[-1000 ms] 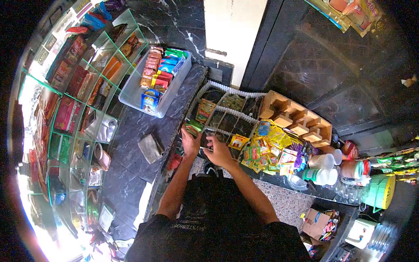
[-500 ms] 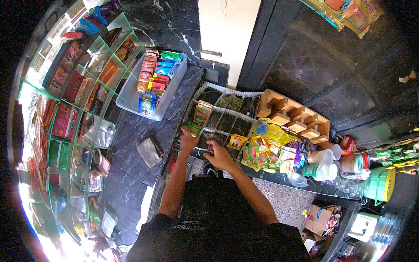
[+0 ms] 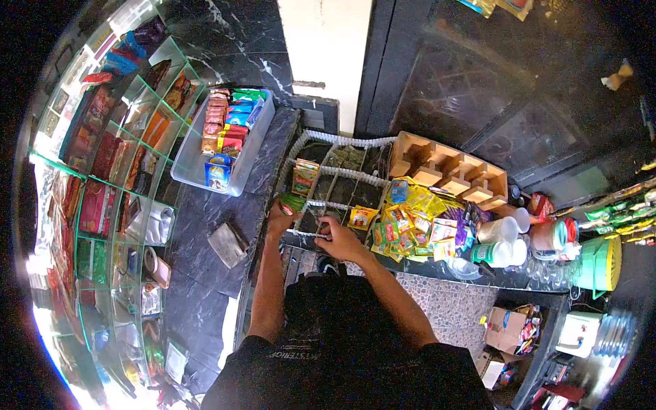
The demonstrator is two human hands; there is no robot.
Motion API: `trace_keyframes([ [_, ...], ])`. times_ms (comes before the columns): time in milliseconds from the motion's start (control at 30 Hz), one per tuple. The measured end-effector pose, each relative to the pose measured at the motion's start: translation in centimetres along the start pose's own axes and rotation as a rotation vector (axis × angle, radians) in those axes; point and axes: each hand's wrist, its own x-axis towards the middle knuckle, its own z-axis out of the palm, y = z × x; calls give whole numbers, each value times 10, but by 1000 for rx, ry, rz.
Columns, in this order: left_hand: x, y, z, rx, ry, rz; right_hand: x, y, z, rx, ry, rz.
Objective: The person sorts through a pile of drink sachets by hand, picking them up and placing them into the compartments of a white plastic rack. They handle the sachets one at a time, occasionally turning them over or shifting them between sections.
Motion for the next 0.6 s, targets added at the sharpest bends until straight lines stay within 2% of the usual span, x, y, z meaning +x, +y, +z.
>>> trace_keyframes([
  [33, -16, 26, -4, 108, 106, 24, -2, -4, -3, 25, -7, 52],
  [267, -8, 30, 2, 324, 129, -103, -8, 0, -9, 63, -13, 30],
  [367, -5, 21, -4, 237, 46, -34, -10, 3, -12, 99, -24, 4],
  [467, -6, 22, -12, 147, -58, 19, -13, -4, -17, 137, -46, 70],
  [533, -7, 17, -12, -128, -148, 42, -15, -4, -20, 127, -62, 63],
  [600, -14, 21, -15, -15, -113, 30, -17, -2, -21, 126, -62, 56],
])
